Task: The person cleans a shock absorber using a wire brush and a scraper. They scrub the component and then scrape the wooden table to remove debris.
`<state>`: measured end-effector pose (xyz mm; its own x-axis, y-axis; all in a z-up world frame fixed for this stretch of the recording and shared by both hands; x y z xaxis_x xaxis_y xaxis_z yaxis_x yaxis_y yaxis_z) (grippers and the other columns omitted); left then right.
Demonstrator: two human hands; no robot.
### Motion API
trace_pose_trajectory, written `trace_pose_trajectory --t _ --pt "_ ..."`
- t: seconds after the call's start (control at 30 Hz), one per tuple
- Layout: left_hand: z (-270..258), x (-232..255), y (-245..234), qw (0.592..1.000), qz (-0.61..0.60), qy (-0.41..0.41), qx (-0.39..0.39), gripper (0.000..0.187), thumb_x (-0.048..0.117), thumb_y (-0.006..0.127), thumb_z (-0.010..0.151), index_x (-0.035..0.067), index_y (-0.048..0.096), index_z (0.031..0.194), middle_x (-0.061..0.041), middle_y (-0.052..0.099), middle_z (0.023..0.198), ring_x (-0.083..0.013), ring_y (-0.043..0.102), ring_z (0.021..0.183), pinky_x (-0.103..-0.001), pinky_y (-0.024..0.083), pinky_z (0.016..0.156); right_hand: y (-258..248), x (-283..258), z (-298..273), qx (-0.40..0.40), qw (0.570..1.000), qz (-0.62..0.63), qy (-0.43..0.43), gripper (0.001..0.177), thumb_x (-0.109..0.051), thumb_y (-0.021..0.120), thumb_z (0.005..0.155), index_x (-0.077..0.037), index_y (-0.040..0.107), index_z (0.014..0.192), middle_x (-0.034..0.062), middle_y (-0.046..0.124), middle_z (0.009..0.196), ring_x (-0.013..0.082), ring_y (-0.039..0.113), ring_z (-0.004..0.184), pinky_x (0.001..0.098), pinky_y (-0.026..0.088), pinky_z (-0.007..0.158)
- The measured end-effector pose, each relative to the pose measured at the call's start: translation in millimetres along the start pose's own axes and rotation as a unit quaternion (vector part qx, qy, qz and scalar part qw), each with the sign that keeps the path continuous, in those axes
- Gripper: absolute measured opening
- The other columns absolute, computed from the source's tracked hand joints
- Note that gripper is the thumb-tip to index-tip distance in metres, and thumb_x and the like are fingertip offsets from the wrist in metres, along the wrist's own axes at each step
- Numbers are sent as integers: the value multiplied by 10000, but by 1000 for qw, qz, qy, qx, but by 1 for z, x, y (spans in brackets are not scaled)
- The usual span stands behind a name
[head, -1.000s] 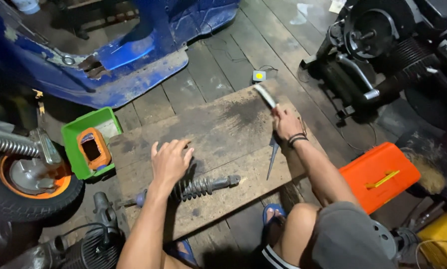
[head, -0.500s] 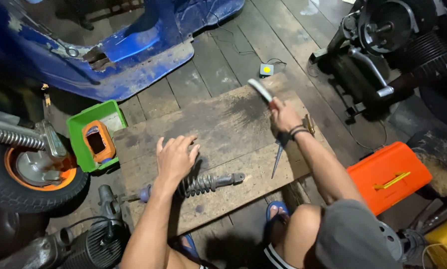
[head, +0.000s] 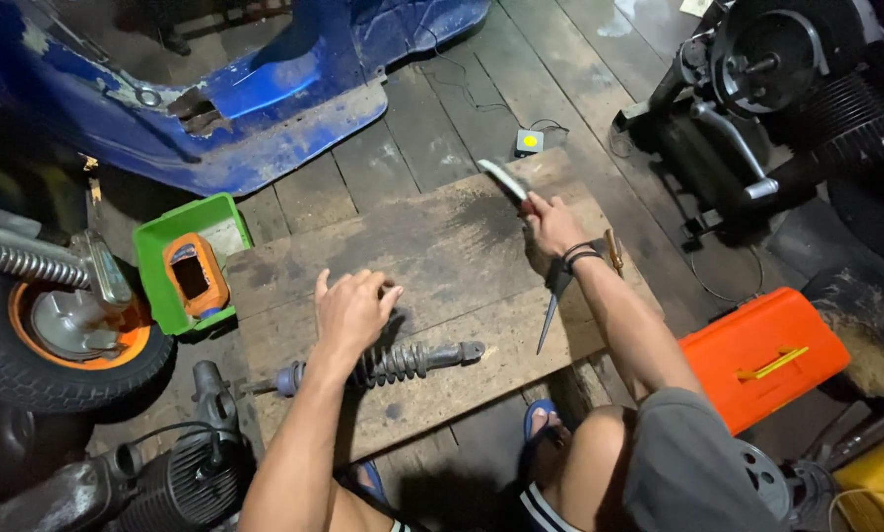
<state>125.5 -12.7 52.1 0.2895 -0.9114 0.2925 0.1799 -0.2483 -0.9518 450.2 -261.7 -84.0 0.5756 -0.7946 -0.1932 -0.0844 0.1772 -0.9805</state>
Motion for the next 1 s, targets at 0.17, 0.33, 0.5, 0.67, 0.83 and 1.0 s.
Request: trace_pose_trajectory --t 0.17,0.33,0.5,0.67,0.83,1.0 --pt "-4 -8 -4 1000 -6 -8 -1 237 430 655 960 236 727 1078 -18 724 930 -246 719 963 -640 288 1177 -17 -13 -12 -31 994 8 -108 489 -372 505 1023 -248 547 1494 211 611 1045 470 679 955 499 567 834" --pt "-3 -14 0 1000 -3 -19 1 246 458 622 976 272 712 1109 -3 714 964 -232 708 989 -624 285 1183 -41 -15 17 27 995 31 -88 423 -323 517 1062 -171 571 1454 247 574 1058 490 652 966 512 549 845" --pt "3 -39 36 997 42 -46 -34 196 400 606 969 275 676 1103 -1 700 996 -230 705 1007 -620 275 1188 -26 -67 10 -71 995 50 -44 476 -373 547 1025 -262 544 1488 205 597 1188 448 653 1114 508 537 948" --pt "1 -43 25 995 28 -65 -68 213 372 594 981 232 694 1106 -34 733 1026 -279 728 995 -632 296 1172 -41 -64 6 -140 984 -10 -113 511 -444 498 1021 -404 459 1529 146 589 1145 415 669 1076 499 553 937" --pt "-4 -48 19 995 35 -68 -63 211 384 587 979 241 685 1099 -35 724 1042 -282 723 1022 -637 303 1164 -35 -50 29 -130 983 -19 -126 471 -458 474 1036 -448 468 1507 130 606 1198 395 656 1133 510 545 960" --pt "-5 -30 0 987 2 -99 -125 276 389 611 963 151 744 1011 -90 778 998 -356 737 1016 -623 283 1181 -37 -94 1 -134 987 24 -88 507 -389 477 1044 -341 445 1548 200 593 1170 456 671 1061 533 554 926"
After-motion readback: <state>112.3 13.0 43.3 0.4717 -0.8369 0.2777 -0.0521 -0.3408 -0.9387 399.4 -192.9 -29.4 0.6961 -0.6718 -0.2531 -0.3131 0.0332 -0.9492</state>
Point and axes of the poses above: each hand's wrist, its own z-axis towards the middle knuckle, its own y-axis out of the palm, x = y × z, the point moved 6 cm from there along z, towards the middle knuckle
